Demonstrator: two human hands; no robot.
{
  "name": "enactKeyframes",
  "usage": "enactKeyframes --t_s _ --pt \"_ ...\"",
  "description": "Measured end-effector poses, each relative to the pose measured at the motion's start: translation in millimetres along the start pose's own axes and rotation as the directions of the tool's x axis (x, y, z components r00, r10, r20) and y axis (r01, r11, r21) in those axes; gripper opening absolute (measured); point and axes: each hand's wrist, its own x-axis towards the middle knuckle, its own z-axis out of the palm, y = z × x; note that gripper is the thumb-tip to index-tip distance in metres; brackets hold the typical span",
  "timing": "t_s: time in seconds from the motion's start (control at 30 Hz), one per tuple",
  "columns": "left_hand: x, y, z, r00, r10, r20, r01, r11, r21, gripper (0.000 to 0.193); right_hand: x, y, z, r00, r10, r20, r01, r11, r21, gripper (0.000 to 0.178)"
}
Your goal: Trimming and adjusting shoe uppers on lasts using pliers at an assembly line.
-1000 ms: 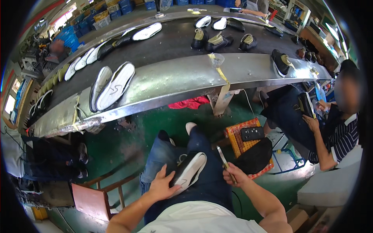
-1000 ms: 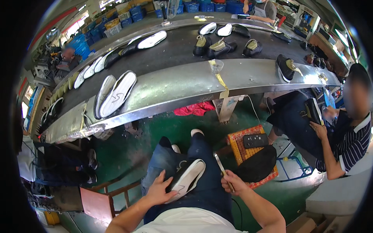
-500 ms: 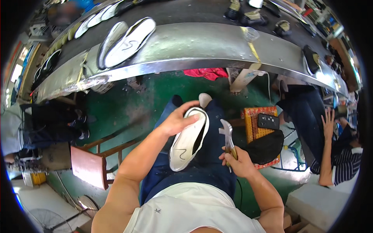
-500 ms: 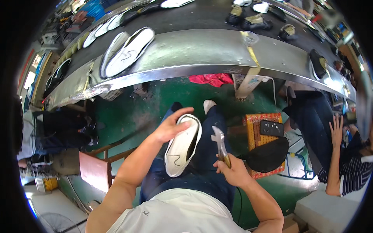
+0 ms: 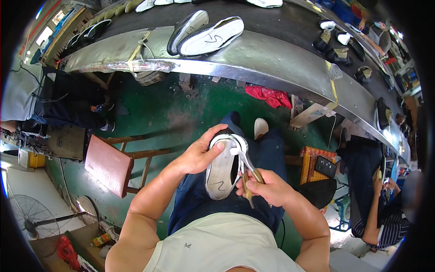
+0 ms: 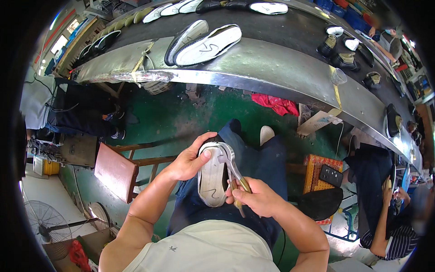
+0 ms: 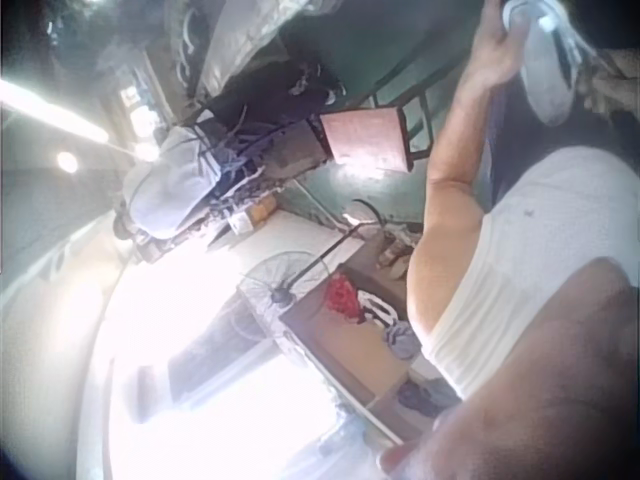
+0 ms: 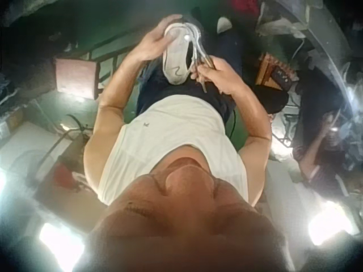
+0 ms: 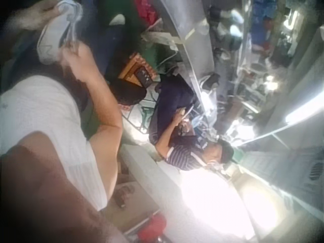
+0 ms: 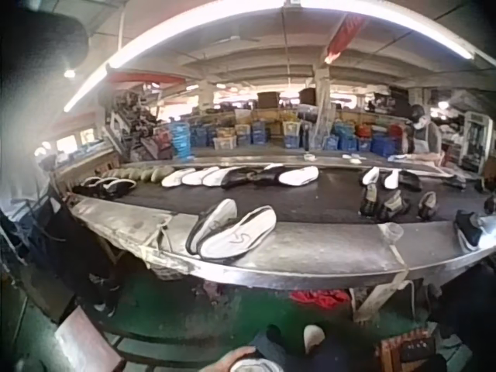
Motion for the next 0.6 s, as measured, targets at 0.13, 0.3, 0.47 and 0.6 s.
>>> enactKeyframes --t_s 0.13,0.3,0.47,0.6 --pt "0.9 -16.5 -9.6 0.999 0.02 -0.028 -0.019 1.0 0.021 0.05 18.4 -4.9 -5.6 0.997 0.027 -0.072 -0.052 0.925 -0.375 0.024" --pt "6.0 -44.7 -12.8 1.0 0.009 -0.002 -0.009 0.959 -0.284 0.046 53.4 57.8 -18.7 0.951 -0.274 -0.146 0.098 0.711 -0.696 0.031" --pt "6.6 -53.9 -34.5 0.994 -0.04 0.1 0.083 0.879 -0.47 0.046 50.8 57.5 -2.7 0.872 -0.47 -0.136 0.133 0.496 -0.858 0.045" --pt "4.5 -47.1 -36.5 0.985 -0.108 0.134 0.164 0.831 -0.531 0.048 34.2 28.4 14.1 0.918 -0.36 -0.166 -0.004 0.41 -0.912 0.048"
